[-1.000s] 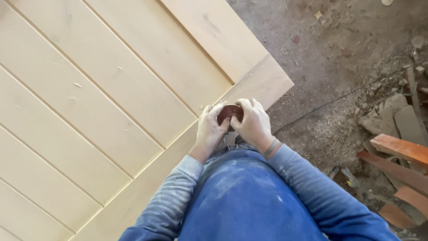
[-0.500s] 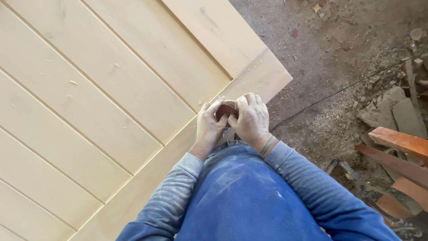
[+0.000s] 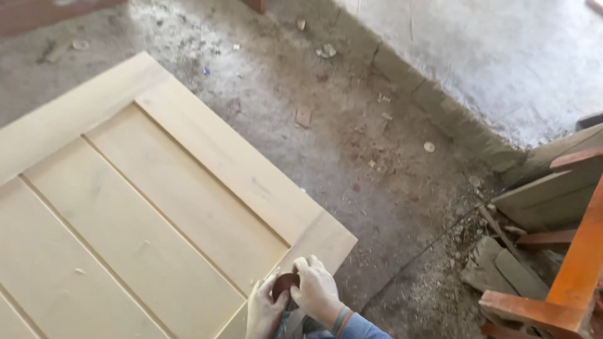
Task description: The person sands a wooden door using an angle grinder equipped with a sanding disc.
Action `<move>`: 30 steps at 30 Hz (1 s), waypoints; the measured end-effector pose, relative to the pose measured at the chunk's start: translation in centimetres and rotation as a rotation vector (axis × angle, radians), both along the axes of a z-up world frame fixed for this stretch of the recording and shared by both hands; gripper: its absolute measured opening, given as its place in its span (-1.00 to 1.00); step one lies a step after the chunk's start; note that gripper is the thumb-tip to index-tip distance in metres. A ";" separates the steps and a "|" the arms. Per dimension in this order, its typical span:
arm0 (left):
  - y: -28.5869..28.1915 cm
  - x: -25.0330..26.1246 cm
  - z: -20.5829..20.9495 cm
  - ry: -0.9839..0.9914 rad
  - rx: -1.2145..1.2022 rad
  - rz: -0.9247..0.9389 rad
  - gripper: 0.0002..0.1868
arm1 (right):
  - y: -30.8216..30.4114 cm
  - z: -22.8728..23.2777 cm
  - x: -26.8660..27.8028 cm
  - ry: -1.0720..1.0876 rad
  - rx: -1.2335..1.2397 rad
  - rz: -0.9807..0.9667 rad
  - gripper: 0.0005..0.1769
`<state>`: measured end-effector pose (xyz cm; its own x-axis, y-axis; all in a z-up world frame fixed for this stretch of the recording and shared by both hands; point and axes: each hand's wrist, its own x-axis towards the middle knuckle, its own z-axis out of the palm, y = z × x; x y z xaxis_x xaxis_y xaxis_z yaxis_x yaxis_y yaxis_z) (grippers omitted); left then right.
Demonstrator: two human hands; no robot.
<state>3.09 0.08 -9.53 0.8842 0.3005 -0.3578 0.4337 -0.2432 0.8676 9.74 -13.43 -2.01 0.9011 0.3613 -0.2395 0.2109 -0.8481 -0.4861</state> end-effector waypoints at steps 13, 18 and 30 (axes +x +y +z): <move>-1.6 -0.3 -3.3 -0.003 -0.153 0.156 -0.37 | -1.6 -6.7 -2.2 0.376 0.217 -0.454 -0.60; 0.0 0.2 -1.8 -0.005 0.042 0.032 -0.37 | 0.4 -4.2 -1.5 0.393 0.086 -0.469 -0.55; 2.8 3.1 4.5 -0.056 0.273 -0.564 -0.61 | -0.3 -1.2 -1.3 0.457 0.176 -0.310 -0.63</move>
<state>6.19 2.83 -5.04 0.9484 -0.1435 -0.2827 0.1300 -0.6373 0.7596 8.46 -13.73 -3.20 0.7902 0.1664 -0.5898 -0.2993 -0.7350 -0.6085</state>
